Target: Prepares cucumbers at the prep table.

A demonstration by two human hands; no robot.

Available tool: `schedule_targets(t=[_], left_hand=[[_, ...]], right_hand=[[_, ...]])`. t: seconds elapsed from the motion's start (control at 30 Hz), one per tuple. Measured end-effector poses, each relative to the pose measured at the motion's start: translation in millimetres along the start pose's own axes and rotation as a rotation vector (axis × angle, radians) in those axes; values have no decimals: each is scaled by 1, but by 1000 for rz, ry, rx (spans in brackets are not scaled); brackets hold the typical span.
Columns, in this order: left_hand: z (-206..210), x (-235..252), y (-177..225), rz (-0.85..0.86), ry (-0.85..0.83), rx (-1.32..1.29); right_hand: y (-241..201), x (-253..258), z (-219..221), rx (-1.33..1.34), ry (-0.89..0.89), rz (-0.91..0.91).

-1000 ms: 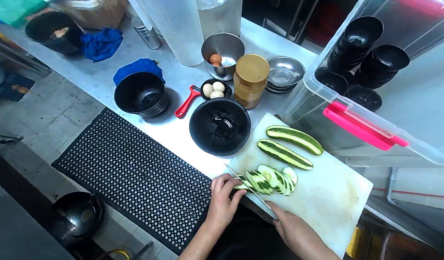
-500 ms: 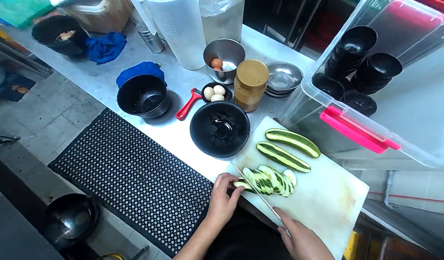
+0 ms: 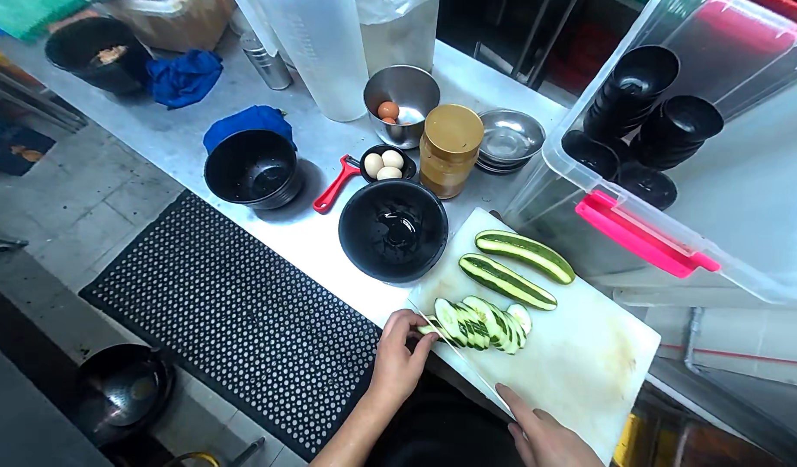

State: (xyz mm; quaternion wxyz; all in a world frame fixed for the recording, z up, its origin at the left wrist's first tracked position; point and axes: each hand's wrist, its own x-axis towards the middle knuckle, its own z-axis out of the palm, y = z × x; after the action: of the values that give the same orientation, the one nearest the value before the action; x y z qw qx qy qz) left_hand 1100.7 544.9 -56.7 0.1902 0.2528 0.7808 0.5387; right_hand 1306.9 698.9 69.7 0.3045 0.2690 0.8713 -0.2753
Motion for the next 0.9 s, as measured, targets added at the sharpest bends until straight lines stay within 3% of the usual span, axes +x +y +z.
schedule_targets(t=[0.53,0.9], left_hand=[[5,-10,-3,20,83,37],[0,-7,1,-139,116,-86]], right_hand=[[5,53,18,31,-137,12],[0,14,1,24,37,-61]])
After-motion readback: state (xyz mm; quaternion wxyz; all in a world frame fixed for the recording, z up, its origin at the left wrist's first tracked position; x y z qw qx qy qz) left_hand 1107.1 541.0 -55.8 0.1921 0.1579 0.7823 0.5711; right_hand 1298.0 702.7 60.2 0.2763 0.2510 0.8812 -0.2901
